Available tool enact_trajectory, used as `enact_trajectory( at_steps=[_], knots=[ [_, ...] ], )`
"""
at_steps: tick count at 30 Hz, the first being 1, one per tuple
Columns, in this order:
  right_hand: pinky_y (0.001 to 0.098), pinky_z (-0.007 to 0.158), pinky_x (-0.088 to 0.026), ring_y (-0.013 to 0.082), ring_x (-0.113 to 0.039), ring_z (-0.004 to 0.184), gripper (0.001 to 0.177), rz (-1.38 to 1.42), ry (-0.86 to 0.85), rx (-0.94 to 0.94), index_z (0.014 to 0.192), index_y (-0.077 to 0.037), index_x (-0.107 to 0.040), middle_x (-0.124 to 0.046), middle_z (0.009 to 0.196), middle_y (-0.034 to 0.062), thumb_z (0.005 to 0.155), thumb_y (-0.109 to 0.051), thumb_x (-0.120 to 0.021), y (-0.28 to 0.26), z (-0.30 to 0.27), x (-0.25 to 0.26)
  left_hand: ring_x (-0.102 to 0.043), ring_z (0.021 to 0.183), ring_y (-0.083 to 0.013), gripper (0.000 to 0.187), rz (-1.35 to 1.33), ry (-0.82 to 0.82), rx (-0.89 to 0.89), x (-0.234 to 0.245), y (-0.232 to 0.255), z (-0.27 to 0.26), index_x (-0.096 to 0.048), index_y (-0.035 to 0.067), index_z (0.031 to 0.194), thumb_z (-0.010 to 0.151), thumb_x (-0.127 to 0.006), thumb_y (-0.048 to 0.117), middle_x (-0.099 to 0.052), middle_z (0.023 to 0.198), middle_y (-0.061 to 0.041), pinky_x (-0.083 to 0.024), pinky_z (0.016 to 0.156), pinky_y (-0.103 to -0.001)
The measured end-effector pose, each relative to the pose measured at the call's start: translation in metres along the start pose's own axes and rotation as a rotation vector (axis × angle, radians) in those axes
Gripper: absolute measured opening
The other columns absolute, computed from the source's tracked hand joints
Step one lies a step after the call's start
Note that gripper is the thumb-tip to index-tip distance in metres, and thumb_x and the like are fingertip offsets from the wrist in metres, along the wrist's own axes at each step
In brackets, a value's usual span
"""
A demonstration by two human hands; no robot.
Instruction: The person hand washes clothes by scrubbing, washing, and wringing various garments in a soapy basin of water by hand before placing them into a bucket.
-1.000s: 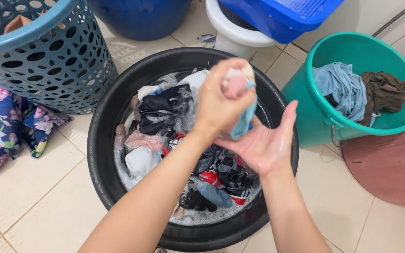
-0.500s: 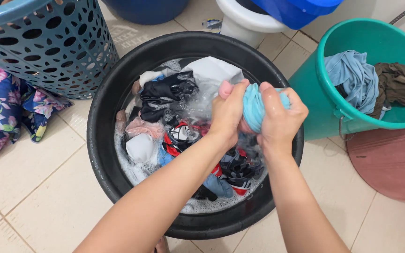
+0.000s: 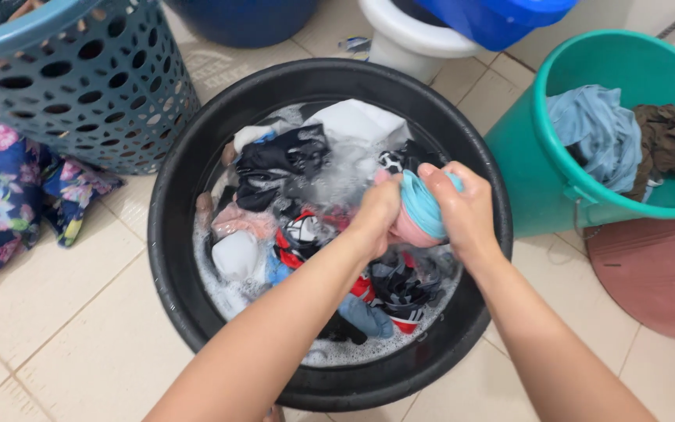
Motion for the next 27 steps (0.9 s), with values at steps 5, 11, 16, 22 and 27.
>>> enact_trajectory(
  at_steps=[5, 11, 16, 22, 27],
  knots=[
    [0.0305, 0.090, -0.058, 0.0144, -0.069, 0.107, 0.050, 0.230, -0.158, -0.276, 0.130, -0.005, -0.057, -0.068, 0.119, 0.0060, 0.083, -0.013, -0.073, -0.031, -0.001, 0.023, -0.063, 0.087, -0.0273, 0.064, -0.009, -0.210, -0.087, -0.021, 0.014, 0.022, -0.066, 0.013, 0.116, 0.093, -0.047, 0.069, -0.069, 0.100, -0.010, -0.051, 0.073, -0.045],
    [0.0463, 0.099, -0.056, 0.0283, -0.068, 0.114, 0.060, 0.560, -0.163, -0.202, 0.139, -0.002, -0.052, -0.067, 0.126, 0.0141, 0.085, -0.022, -0.068, -0.089, 0.014, 0.066, -0.055, 0.121, -0.0313, 0.088, 0.024, -0.344, -0.114, -0.070, 0.062, -0.031, -0.049, 0.019, 0.141, 0.080, -0.040, 0.082, -0.058, 0.134, -0.011, -0.049, 0.088, -0.053],
    [0.0401, 0.105, -0.047, 0.0284, -0.061, 0.120, 0.072, 0.720, 0.004, -0.052, 0.150, -0.001, -0.046, -0.061, 0.140, 0.0181, 0.090, -0.033, -0.068, -0.084, 0.050, 0.161, -0.043, 0.145, -0.0421, 0.105, -0.029, -0.272, -0.155, -0.074, 0.067, -0.028, -0.012, 0.022, 0.163, 0.082, -0.045, 0.080, -0.032, 0.161, -0.018, -0.047, 0.105, -0.062],
    [0.0579, 0.108, -0.055, 0.0481, -0.054, 0.132, 0.077, 0.739, 0.453, -0.036, 0.156, -0.005, -0.034, -0.030, 0.158, 0.0239, 0.090, -0.033, -0.064, -0.033, 0.050, 0.229, -0.049, 0.141, -0.0352, 0.090, -0.004, -0.375, -0.220, -0.078, 0.068, -0.018, -0.033, 0.008, 0.156, 0.089, -0.042, 0.068, -0.047, 0.156, -0.019, -0.045, 0.108, -0.053],
    [0.0512, 0.094, -0.062, 0.0439, -0.067, 0.116, 0.082, 0.441, 0.537, 0.065, 0.158, -0.018, -0.006, -0.041, 0.152, 0.0230, 0.095, -0.011, -0.058, -0.042, 0.035, 0.180, -0.062, 0.128, -0.0291, 0.065, 0.065, -0.249, -0.210, -0.041, 0.061, 0.002, -0.054, 0.006, 0.143, 0.095, -0.049, 0.051, -0.063, 0.142, -0.013, -0.049, 0.103, -0.048]
  ],
)
Point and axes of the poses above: each hand's wrist, its own z-axis towards the middle knuckle, its own x-axis out of the back of the hand, y = z × x, the point moved 7 cm from there along z, towards the middle knuckle
